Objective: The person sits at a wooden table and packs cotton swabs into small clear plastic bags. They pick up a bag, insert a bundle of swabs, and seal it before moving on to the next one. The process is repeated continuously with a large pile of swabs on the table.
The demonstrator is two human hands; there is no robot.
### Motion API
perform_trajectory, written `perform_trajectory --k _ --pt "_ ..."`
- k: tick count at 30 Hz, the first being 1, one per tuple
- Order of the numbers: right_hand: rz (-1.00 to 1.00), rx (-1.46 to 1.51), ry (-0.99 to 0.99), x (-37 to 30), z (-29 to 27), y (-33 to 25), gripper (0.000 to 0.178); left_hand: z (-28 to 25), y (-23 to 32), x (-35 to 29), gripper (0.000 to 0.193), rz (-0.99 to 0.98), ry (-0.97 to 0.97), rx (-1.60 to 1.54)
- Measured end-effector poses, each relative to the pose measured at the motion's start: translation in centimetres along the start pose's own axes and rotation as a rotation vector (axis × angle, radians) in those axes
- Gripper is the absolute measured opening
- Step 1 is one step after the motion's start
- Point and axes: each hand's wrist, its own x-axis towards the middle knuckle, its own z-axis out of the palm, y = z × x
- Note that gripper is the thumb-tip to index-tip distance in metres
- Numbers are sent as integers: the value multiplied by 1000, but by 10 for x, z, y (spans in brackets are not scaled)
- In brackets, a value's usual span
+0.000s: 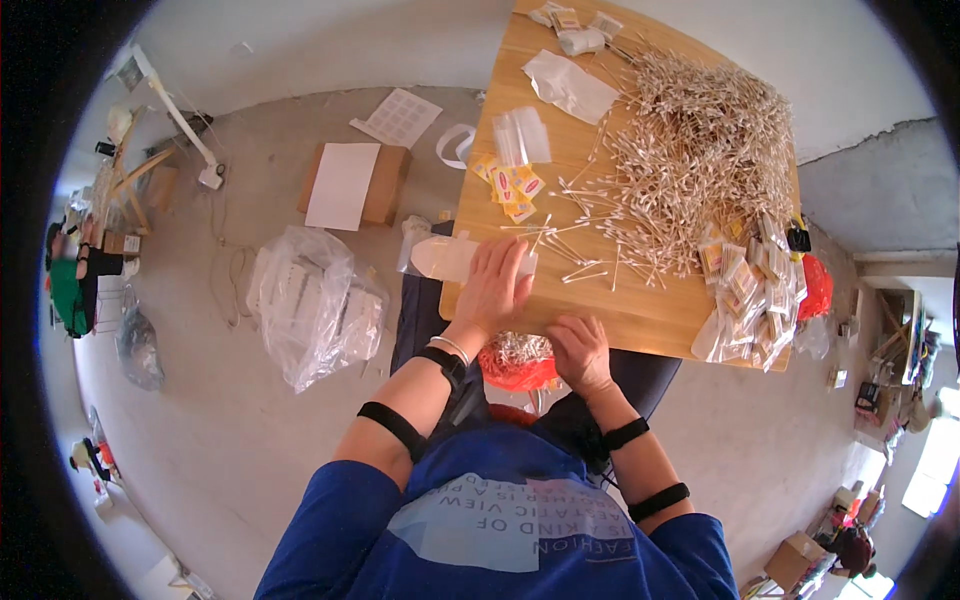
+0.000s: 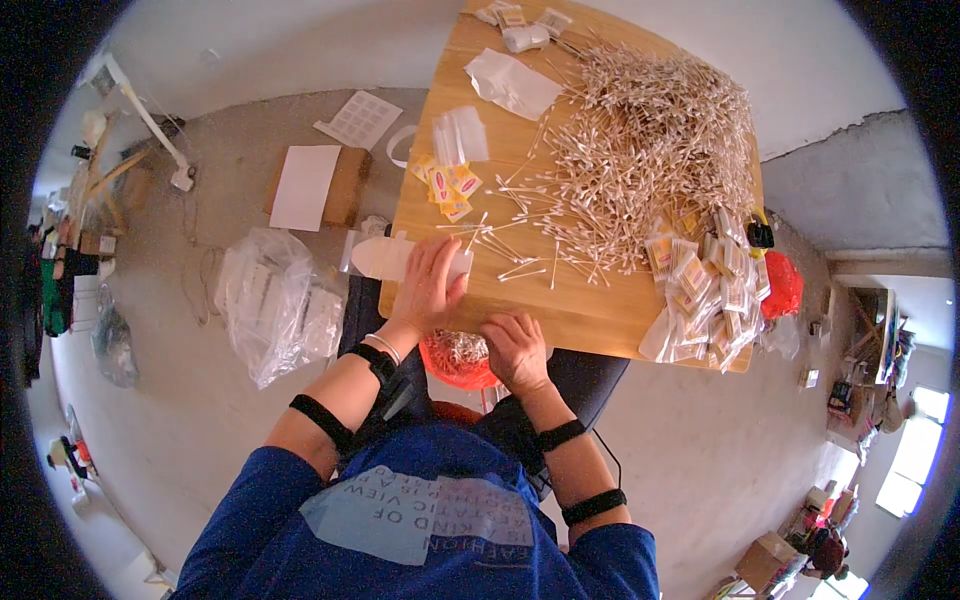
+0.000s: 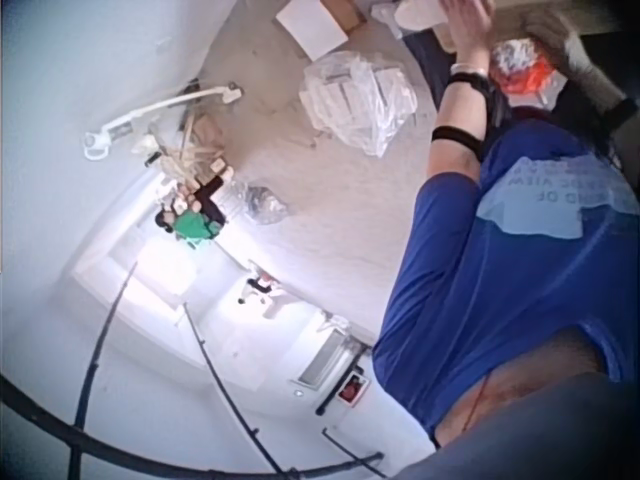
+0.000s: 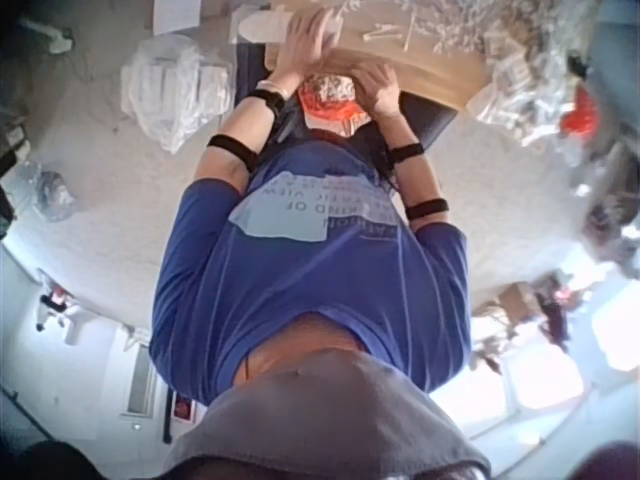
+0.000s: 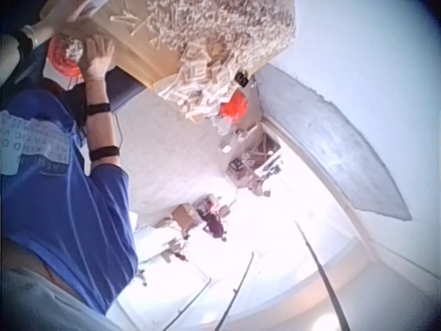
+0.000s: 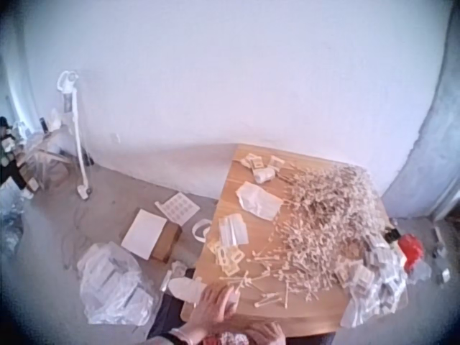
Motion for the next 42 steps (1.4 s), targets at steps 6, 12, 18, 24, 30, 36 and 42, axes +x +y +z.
perform_trajectory --k 6,12,18,24,30,36,42 --pt "-7 42 -127 -16 -4 -14 13 4 -2 1 57 12 7 21" --pt "9 61 -207 -15 1 -8 9 2 0 1 57 10 8 26" --pt "19 140 -241 -7 -8 -12 8 -2 2 1 57 -6 -5 22" --pt "-21 113 -250 -4 -6 -15 9 0 1 1 56 9 9 27" --pt "151 73 -68 8 -1 2 24 -1 3 1 54 -15 -1 21" --pt "214 -103 15 37 3 21 39 -1 4 1 53 -27 -28 50" --pt "280 -126 55 33 -3 43 35 -1 2 1 54 -9 -21 49"
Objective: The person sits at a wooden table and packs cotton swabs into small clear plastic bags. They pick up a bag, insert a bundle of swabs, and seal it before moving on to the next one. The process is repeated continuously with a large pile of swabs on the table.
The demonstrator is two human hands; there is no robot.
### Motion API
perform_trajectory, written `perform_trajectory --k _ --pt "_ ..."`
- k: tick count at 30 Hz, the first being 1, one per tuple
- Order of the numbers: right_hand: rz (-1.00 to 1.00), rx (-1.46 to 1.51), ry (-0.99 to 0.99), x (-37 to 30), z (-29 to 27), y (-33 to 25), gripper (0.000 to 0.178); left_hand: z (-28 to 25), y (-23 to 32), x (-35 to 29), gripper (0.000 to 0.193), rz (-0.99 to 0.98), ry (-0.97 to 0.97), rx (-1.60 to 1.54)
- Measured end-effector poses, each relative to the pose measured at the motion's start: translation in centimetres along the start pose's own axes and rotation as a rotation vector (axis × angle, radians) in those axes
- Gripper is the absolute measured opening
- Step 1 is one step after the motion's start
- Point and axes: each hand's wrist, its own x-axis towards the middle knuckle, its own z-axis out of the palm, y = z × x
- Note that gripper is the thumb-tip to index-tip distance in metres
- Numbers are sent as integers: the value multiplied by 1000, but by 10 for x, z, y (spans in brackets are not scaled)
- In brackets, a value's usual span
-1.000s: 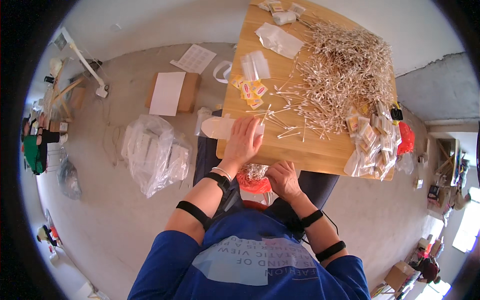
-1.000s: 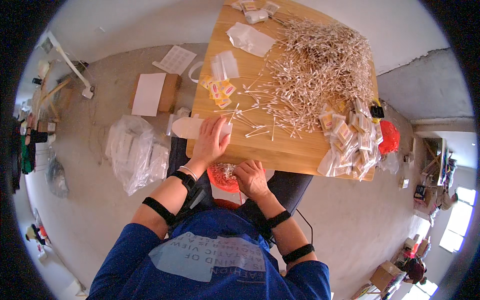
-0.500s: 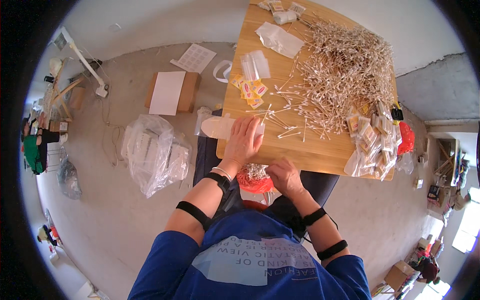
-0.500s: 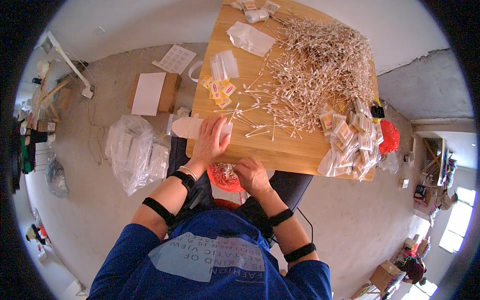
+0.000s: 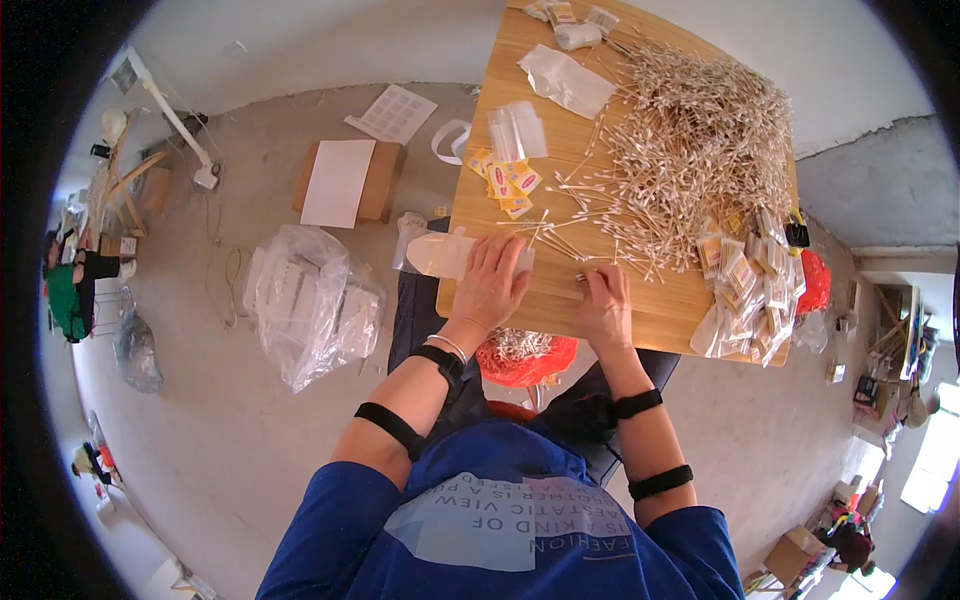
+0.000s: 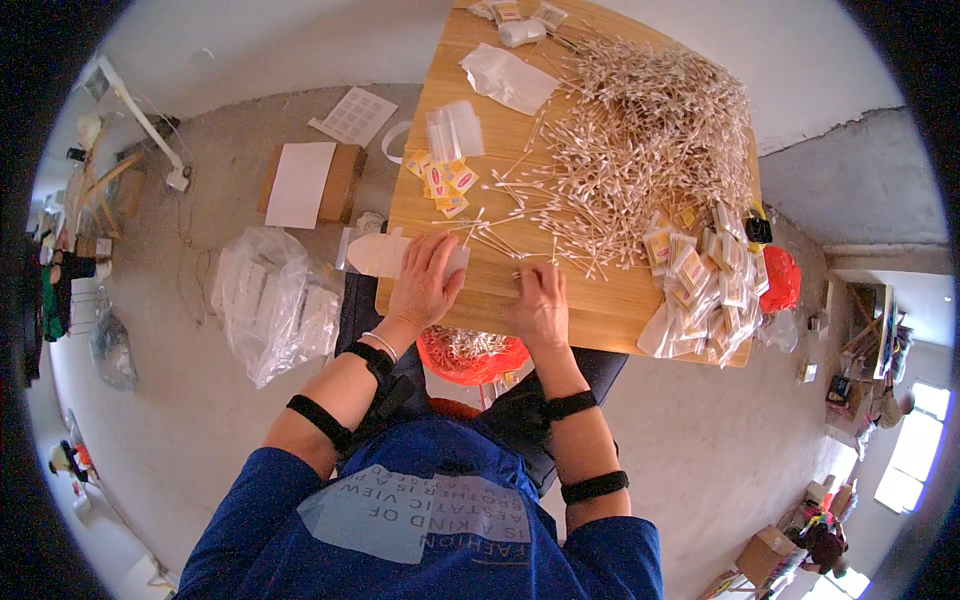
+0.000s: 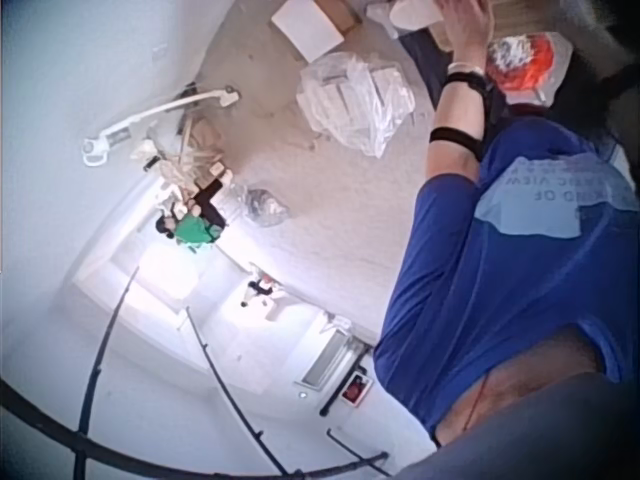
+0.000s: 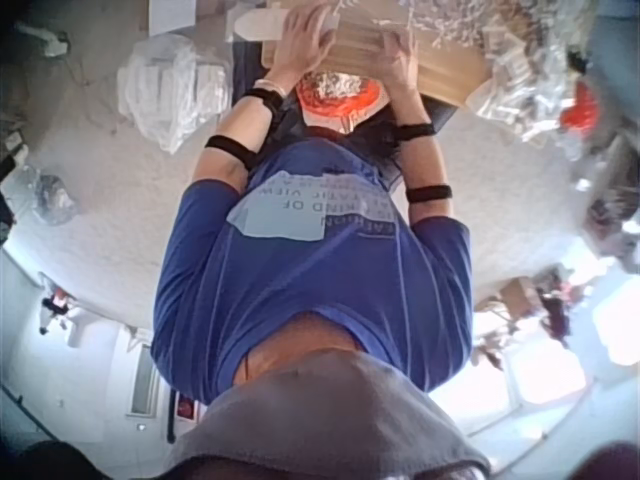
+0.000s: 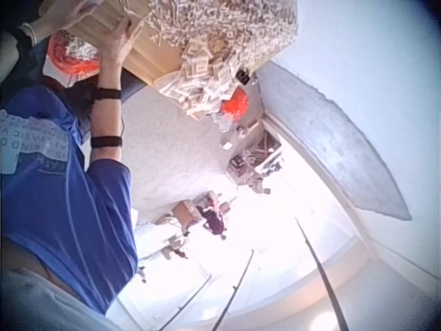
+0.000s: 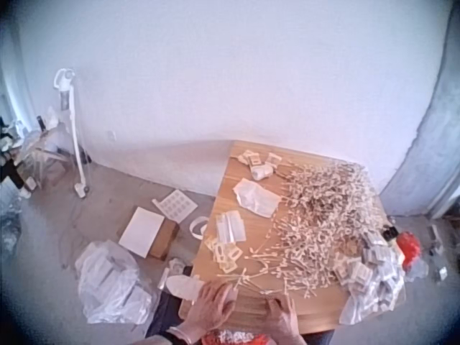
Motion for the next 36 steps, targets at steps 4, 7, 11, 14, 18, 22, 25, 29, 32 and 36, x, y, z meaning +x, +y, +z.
perform_trajectory --k 4,7,11,14,18,22,25,29,32,36 --pt "29 -84 32 -1 -8 1 34 1 0 -1 54 2 11 5" --pt "-49 -162 -10 4 -11 -17 34 2 -1 -1 54 -13 -2 2" --pt "-1 -217 -22 6 3 -23 33 -1 1 1 54 -8 2 -19" --pt "1 -224 -41 7 6 -25 36 2 -2 -1 54 -6 -3 -30" --pt "-79 -226 -116 -2 -6 -33 36 0 -1 -1 55 -8 -3 -28" --pt "-222 -184 -188 -32 -10 -38 37 3 -1 -1 55 1 14 -21" --pt "-296 -37 -243 -50 -16 -41 22 2 0 -1 54 -3 5 -53" --pt "-358 40 -318 -65 -16 -43 14 4 -5 -4 52 12 14 -53" --pt "-253 65 -281 -64 -10 -42 12 5 -6 -4 55 -1 22 -83" --pt "-190 126 -305 -49 -13 -41 12 4 -4 -5 62 -43 36 -131"
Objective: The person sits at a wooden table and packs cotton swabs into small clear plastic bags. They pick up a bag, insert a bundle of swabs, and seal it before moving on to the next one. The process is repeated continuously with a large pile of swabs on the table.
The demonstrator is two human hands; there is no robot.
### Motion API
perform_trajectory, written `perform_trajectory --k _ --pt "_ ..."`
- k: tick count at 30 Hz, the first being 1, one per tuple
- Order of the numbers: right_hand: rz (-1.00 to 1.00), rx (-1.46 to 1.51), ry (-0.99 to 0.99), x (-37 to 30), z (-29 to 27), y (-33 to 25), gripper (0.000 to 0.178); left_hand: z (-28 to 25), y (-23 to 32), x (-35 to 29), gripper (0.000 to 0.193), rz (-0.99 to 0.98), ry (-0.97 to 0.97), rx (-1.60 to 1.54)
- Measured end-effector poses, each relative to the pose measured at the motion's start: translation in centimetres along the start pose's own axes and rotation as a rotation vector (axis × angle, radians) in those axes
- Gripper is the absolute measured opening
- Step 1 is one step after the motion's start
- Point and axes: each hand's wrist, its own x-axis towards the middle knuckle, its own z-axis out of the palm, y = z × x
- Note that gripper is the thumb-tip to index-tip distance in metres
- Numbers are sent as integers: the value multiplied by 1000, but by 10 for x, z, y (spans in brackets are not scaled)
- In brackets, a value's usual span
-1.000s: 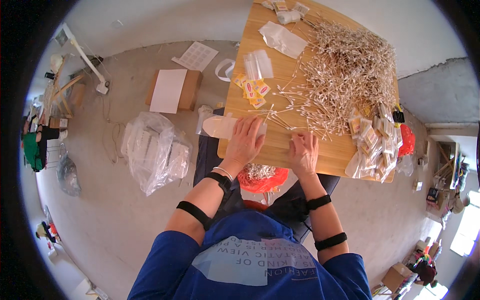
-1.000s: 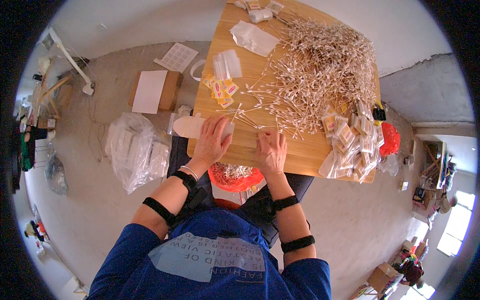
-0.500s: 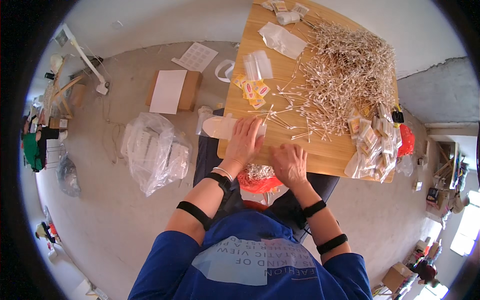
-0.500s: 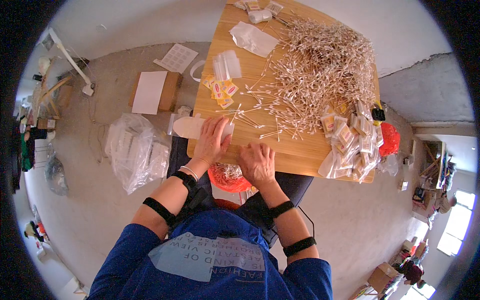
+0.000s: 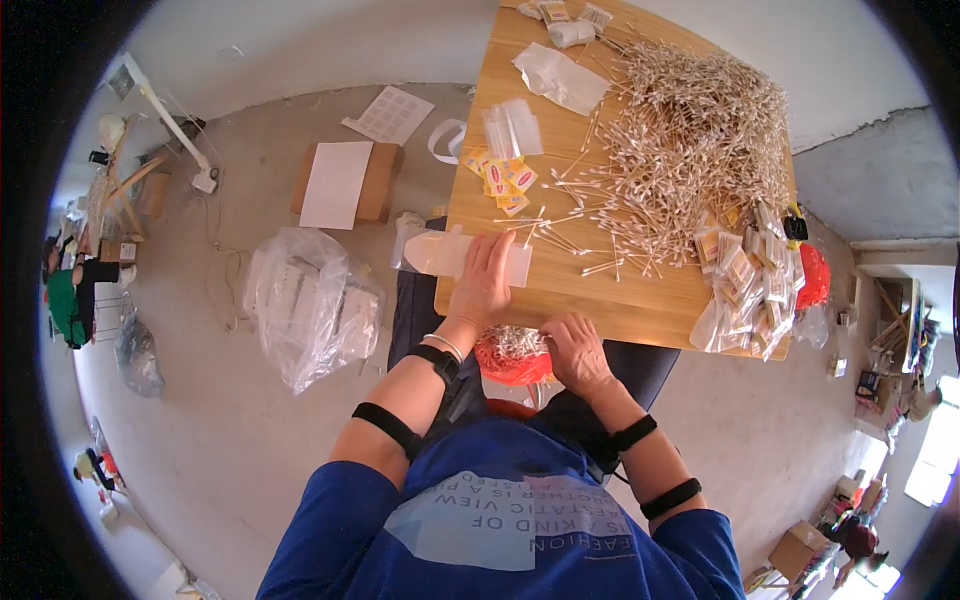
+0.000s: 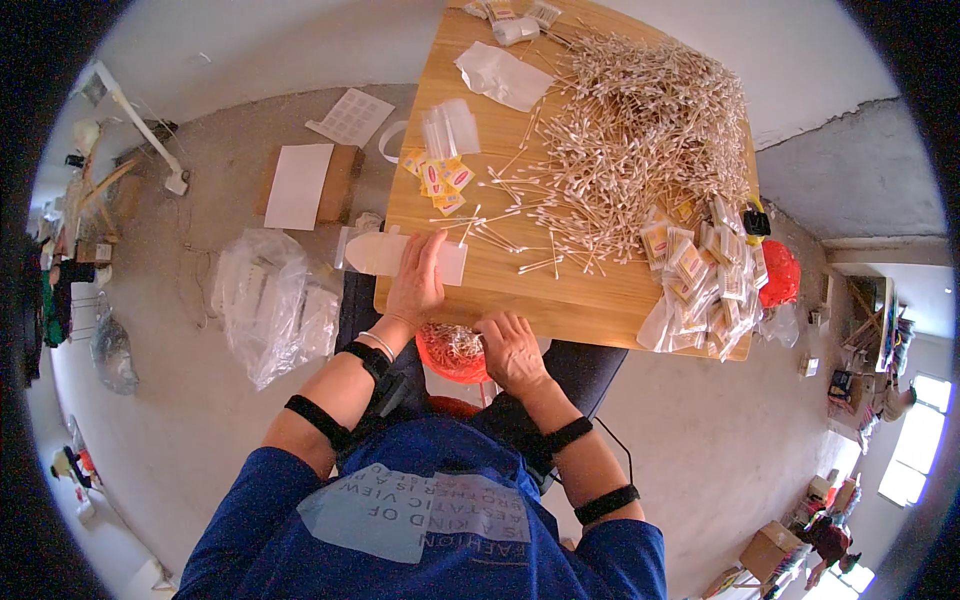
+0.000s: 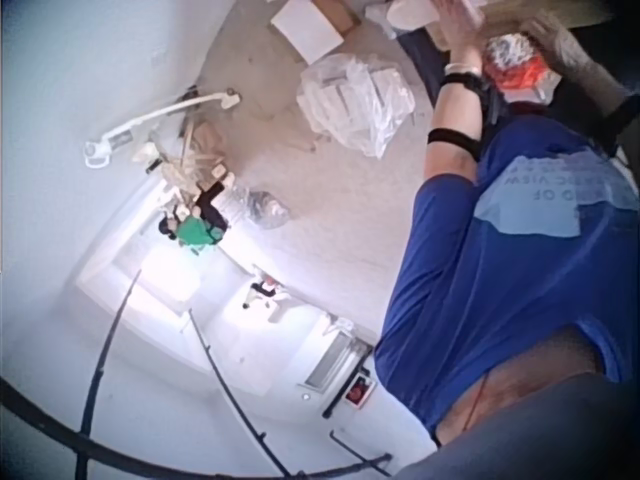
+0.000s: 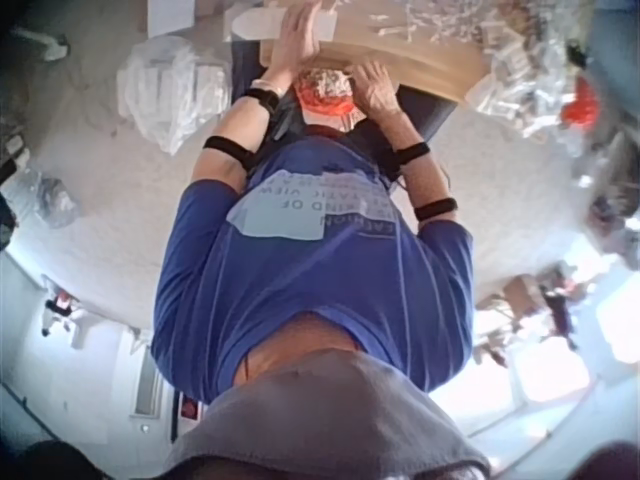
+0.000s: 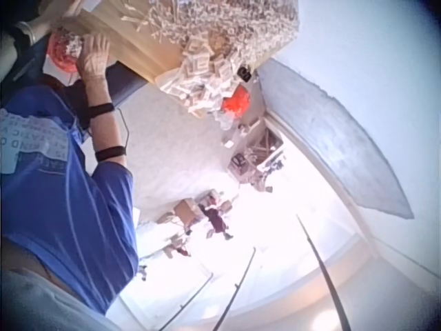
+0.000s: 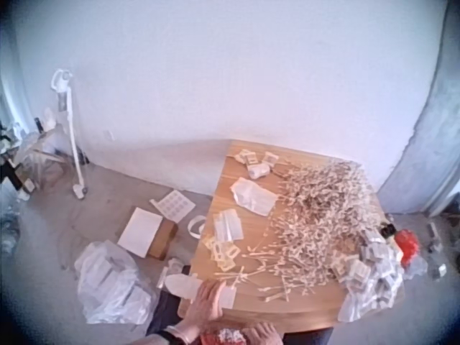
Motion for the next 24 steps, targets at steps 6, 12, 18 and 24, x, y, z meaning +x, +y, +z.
perform_trajectory --k 6,12,18,24 --pt "-117 -45 -171 -2 -5 -3 9 -1 1 0 66 -11 -9 12" --pt "-44 31 -10 17 0 6 18 0 -1 -2 63 -24 20 2" --pt "120 -198 270 86 -5 21 26 2 -1 0 61 -53 59 -70" --pt "220 -320 314 109 1 33 28 1 2 1 58 -114 188 -49"
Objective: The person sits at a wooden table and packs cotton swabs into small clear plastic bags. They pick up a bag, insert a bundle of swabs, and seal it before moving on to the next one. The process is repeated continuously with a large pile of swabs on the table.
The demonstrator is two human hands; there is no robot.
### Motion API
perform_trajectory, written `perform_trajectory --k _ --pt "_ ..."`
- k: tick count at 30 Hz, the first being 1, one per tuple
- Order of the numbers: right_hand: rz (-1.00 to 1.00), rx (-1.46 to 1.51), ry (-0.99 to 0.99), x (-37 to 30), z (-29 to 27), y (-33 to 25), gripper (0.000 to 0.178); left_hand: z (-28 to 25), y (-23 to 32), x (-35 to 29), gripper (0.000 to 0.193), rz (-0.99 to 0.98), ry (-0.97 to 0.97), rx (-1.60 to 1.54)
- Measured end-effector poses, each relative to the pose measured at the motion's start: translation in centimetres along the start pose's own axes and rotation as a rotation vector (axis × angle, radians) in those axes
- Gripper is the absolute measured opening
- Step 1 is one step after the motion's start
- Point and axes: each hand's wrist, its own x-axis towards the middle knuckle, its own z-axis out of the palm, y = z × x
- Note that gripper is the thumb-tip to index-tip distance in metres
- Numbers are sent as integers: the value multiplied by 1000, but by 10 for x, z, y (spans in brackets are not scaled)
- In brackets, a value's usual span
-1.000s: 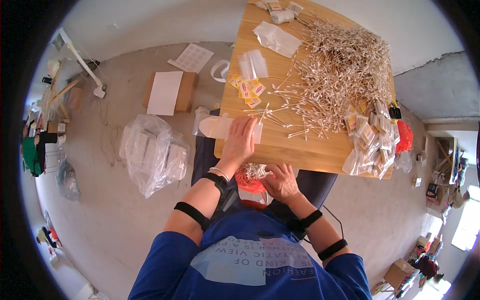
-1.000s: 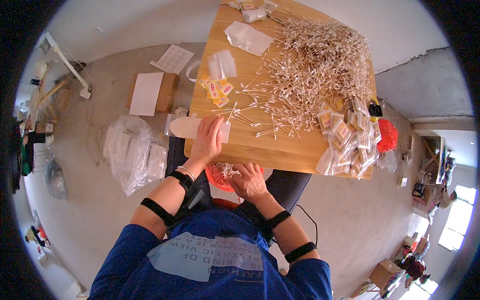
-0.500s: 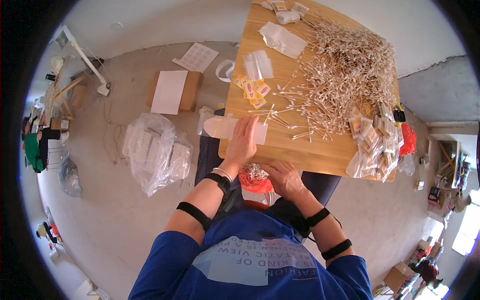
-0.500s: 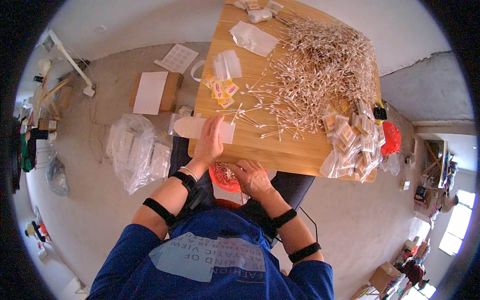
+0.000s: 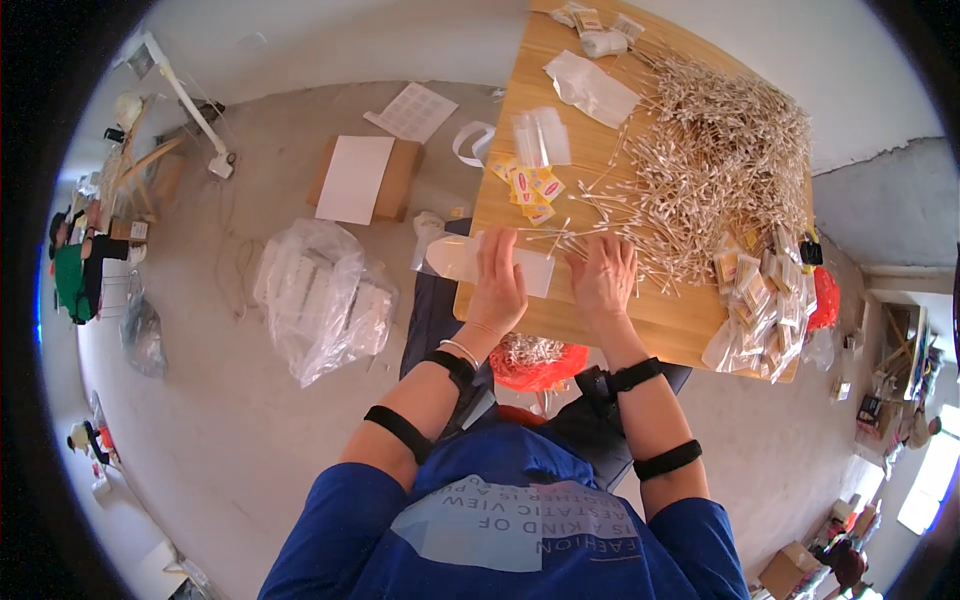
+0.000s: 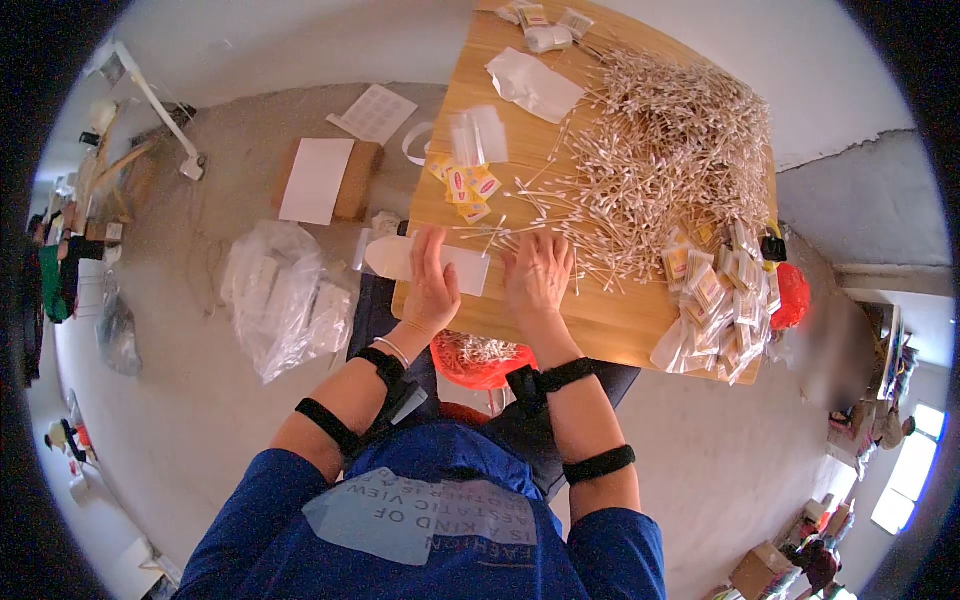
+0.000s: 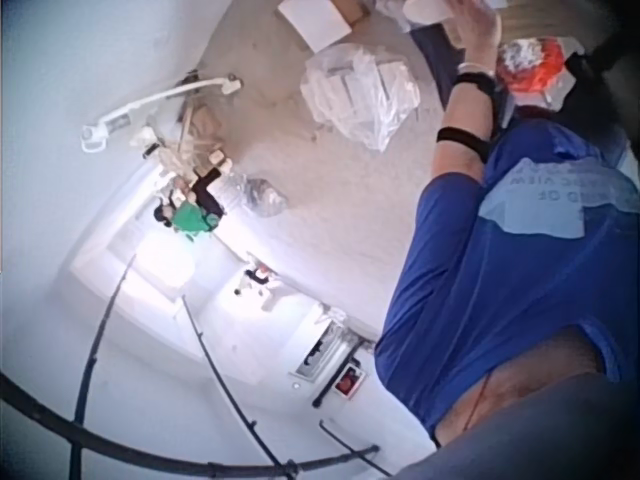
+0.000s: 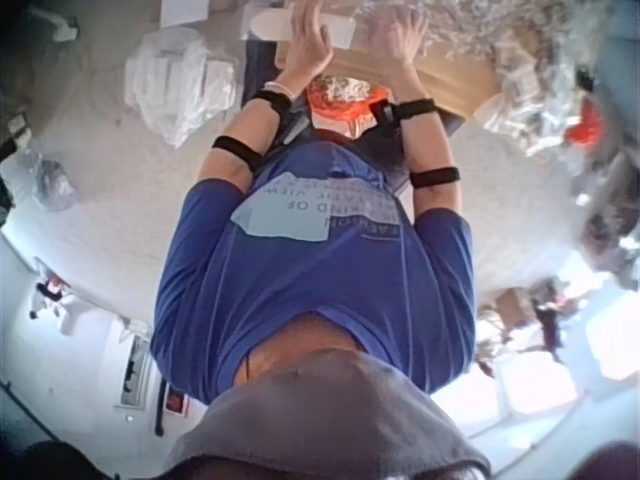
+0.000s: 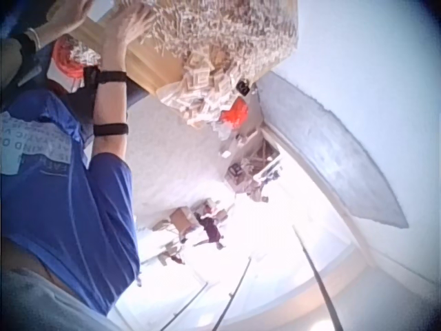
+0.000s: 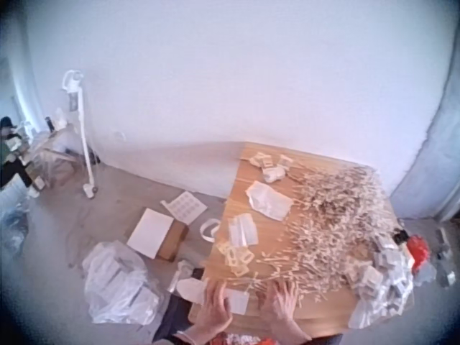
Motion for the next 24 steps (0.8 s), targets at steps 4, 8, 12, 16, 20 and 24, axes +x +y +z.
perform_trajectory --k 4,8,12,16,20,24 --pt "21 38 -44 -16 7 2 24 0 -2 0 62 -5 55 -52" --pt "-1 58 -38 -33 13 -1 19 -1 -3 0 61 -24 19 -104" --pt "-66 110 -8 -41 9 -15 13 -4 -6 -1 62 -53 -2 -156" --pt "-151 228 -34 -42 12 -24 20 -5 -8 1 61 -63 28 -170" --pt "-124 189 15 -21 12 -27 22 -8 -3 3 60 -71 55 -158" --pt "-85 94 10 12 16 -20 21 -6 -5 1 58 -111 49 -162"
